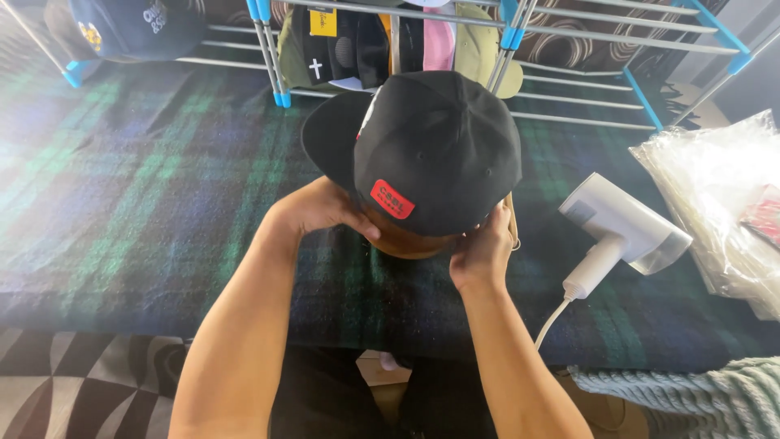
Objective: Brushing and steaming a black baseball cap to clean or reshape it
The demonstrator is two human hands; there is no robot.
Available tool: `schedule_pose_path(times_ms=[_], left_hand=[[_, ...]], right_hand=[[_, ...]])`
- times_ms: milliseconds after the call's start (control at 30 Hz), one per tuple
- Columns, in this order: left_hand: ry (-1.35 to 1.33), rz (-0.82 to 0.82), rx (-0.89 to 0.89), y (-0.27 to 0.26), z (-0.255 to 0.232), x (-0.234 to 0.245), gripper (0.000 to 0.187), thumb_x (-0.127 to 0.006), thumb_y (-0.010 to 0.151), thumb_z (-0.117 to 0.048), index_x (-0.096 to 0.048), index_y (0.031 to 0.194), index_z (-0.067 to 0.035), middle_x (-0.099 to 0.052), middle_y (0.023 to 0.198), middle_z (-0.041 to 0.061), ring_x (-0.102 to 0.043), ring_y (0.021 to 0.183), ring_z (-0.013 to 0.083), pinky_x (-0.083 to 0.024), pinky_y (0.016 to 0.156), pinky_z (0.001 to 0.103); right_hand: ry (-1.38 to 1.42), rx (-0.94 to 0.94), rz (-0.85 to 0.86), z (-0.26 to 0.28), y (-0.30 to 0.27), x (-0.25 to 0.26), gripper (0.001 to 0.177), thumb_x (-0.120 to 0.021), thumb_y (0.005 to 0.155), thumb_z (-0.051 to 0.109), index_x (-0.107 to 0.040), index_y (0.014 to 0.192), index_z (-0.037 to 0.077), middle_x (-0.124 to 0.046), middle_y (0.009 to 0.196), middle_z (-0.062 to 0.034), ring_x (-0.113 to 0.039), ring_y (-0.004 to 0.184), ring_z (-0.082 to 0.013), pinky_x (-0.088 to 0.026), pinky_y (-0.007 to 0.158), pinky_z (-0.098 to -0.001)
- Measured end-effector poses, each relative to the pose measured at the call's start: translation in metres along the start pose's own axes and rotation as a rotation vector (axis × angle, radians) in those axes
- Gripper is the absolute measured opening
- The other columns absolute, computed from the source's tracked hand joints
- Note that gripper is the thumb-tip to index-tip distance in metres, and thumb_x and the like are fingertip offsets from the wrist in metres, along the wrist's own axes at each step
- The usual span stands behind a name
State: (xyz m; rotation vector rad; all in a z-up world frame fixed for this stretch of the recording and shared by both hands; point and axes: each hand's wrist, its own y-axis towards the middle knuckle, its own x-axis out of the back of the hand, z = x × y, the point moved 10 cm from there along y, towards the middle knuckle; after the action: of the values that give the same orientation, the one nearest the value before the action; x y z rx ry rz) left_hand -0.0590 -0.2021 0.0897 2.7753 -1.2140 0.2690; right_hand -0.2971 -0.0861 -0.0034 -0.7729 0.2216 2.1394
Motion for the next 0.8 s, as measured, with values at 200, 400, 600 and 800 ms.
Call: schedule_pose_path(times_ms=[200,400,600,800], left_hand=[[-0.019,0.034,0.055,0.014,0.038,0.003,0.084,-0.100,0.046,0.002,-0.072,0.125,0.001,-0.073,0.123,0.018,-0.068,0.117,0.0335,-0.054,0.099,0.045],[-0.027,-0.152,0.153,-0.035,0.002,-0.008,0.102,-0.093,0.061,-0.018,-0.048,0.151,-0.006,-0.059,0.146,0.019,-0.049,0.140,0.0385,-0.040,0.116,0.048],[-0.007,-0.427,0.154,-0.070,-0.035,-0.050,0.133,-0.090,0.060,-0.052,-0.008,0.163,-0.033,-0.033,0.165,0.009,-0.035,0.147,0.0355,-0.033,0.122,0.048],[-0.039,-0.455,0.225,-0.063,-0.025,-0.049,0.148,-0.098,0.048,-0.043,-0.008,0.164,-0.031,-0.032,0.166,0.008,-0.038,0.147,0.0359,-0.033,0.122,0.051]], right_hand=[[-0.075,0.081,0.032,0.002,-0.024,0.000,0.029,-0.054,0.106,0.042,-0.054,0.101,0.014,-0.071,0.106,-0.0093,-0.066,0.116,-0.0298,-0.049,0.105,-0.0490],[-0.319,0.045,-0.066,0.057,-0.006,-0.012,0.058,-0.060,0.096,0.056,-0.066,0.109,0.000,-0.066,0.107,-0.0159,-0.067,0.097,-0.0330,-0.060,0.090,-0.0526],[-0.109,-0.178,0.096,0.060,0.006,-0.071,0.088,-0.058,0.089,0.065,-0.042,0.153,0.007,-0.031,0.161,-0.0255,-0.029,0.146,-0.0496,-0.019,0.116,-0.0694],[-0.019,-0.191,0.108,0.054,-0.006,-0.080,0.080,-0.068,0.079,0.065,-0.059,0.141,0.014,-0.055,0.146,-0.0174,-0.054,0.133,-0.0398,-0.040,0.114,-0.0535]])
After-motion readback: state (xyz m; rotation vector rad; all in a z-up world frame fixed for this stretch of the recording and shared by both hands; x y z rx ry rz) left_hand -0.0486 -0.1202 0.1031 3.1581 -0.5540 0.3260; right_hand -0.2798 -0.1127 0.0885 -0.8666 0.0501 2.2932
